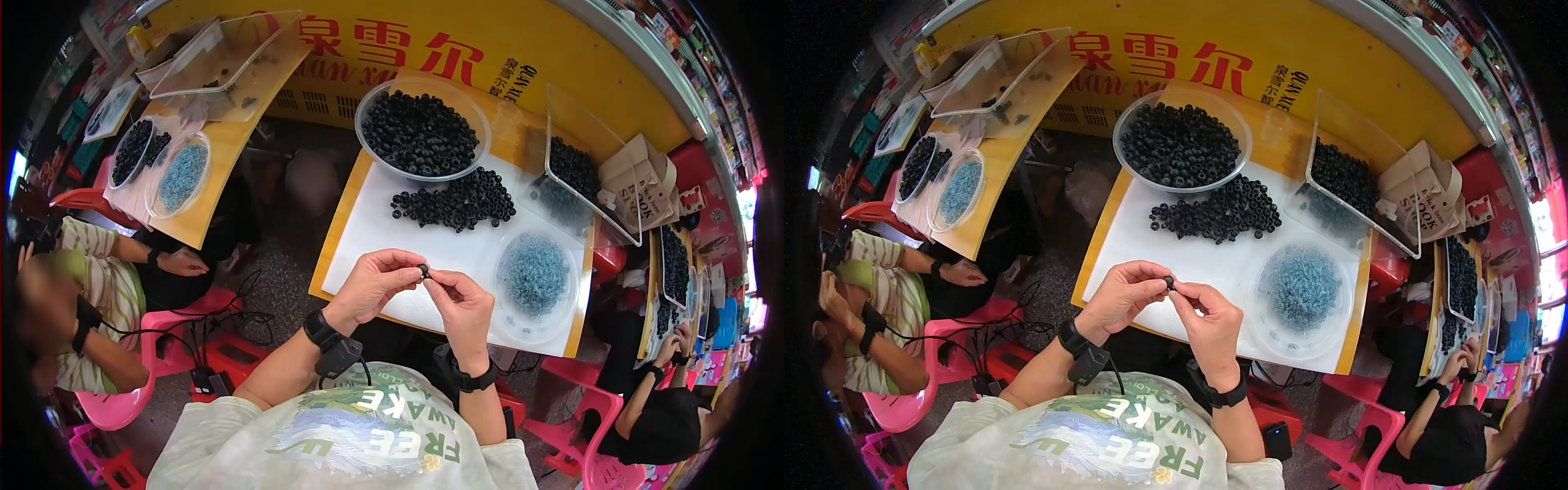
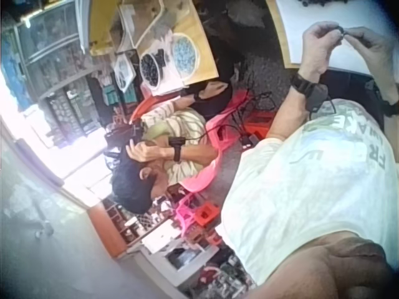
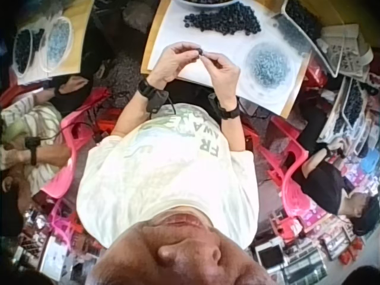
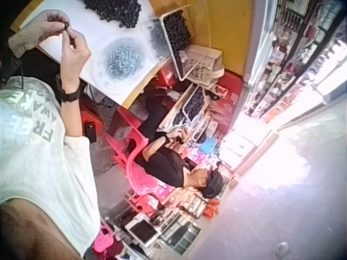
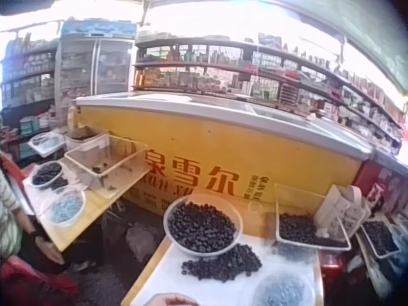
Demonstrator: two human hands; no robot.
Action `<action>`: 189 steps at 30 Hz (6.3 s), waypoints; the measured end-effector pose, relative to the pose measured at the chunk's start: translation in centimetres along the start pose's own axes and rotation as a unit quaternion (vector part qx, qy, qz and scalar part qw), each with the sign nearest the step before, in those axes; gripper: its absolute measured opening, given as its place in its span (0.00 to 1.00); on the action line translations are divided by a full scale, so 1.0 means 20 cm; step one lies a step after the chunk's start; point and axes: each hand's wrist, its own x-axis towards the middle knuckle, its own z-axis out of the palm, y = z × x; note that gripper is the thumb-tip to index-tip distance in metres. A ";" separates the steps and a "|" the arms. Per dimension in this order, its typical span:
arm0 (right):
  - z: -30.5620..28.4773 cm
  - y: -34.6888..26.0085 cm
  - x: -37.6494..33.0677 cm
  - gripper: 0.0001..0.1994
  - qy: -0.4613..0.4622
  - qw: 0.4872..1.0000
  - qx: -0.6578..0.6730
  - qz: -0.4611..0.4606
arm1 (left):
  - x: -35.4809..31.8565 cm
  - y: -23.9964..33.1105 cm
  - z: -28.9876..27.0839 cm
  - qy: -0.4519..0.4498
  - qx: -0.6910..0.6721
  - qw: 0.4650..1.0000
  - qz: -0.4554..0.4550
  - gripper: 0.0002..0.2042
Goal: Sort and place small black objects into plastic bags along with blue filler materials.
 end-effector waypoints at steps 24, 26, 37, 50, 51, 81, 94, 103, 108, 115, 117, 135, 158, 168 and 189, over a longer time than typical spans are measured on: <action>-0.13 0.04 -0.10 0.13 -0.167 0.979 -0.104 -0.054 | -0.06 0.00 -0.05 -0.114 0.005 0.967 -0.226 0.27; -0.13 0.06 -0.12 0.13 -0.154 0.977 -0.126 -0.078 | -0.07 -0.03 -0.07 -0.114 0.000 0.966 -0.234 0.25; -0.63 -0.46 0.33 0.14 0.069 0.987 -0.106 -0.096 | 0.16 0.16 0.09 0.015 0.583 0.799 0.144 0.11; -1.27 -0.17 -0.01 0.07 0.119 0.898 -0.425 0.007 | 0.49 0.08 -0.03 -0.010 0.738 0.553 0.386 0.10; -1.28 -0.07 -0.08 0.07 0.122 0.894 -0.430 0.023 | 0.50 0.08 -0.01 -0.009 0.736 0.556 0.387 0.10; -0.74 0.01 -0.30 0.05 0.219 0.960 -0.164 0.061 | 0.36 -0.09 0.06 -0.234 0.678 0.636 0.284 0.12; -0.27 0.01 -0.09 0.08 0.036 0.973 0.208 0.093 | 0.21 -0.06 -0.03 -0.009 -0.053 0.984 -0.171 0.13; -0.09 0.03 -0.04 0.08 0.023 0.993 0.091 0.071 | 0.01 -0.03 0.01 0.021 -0.092 0.984 -0.149 0.13; -0.08 0.04 -0.06 0.07 0.042 0.996 0.050 0.062 | 0.00 -0.05 0.00 -0.012 0.006 0.998 -0.065 0.13; -0.05 0.02 -0.06 0.08 0.055 0.997 -0.032 -0.044 | -0.02 -0.01 0.05 -0.021 0.027 0.995 -0.089 0.12; -0.05 0.00 -0.06 0.08 0.052 0.995 -0.058 -0.067 | -0.02 -0.01 0.05 -0.028 0.026 0.996 -0.078 0.12; 0.04 0.03 -0.06 0.09 0.036 0.980 -0.139 -0.135 | -0.04 -0.06 -0.05 -0.007 -0.056 0.997 -0.045 0.07; -0.11 0.38 0.50 0.06 0.062 0.912 -0.399 -0.077 | -0.10 -0.06 -0.20 0.046 -0.170 0.983 -0.056 0.07; -0.13 0.19 0.22 0.13 0.031 0.998 -0.029 0.054 | -0.03 0.05 -0.14 -0.012 -0.091 0.995 -0.041 0.06; -0.16 -0.06 -0.04 0.09 0.017 0.995 0.080 0.065 | 0.01 -0.04 0.11 -0.041 -0.058 0.995 -0.070 0.08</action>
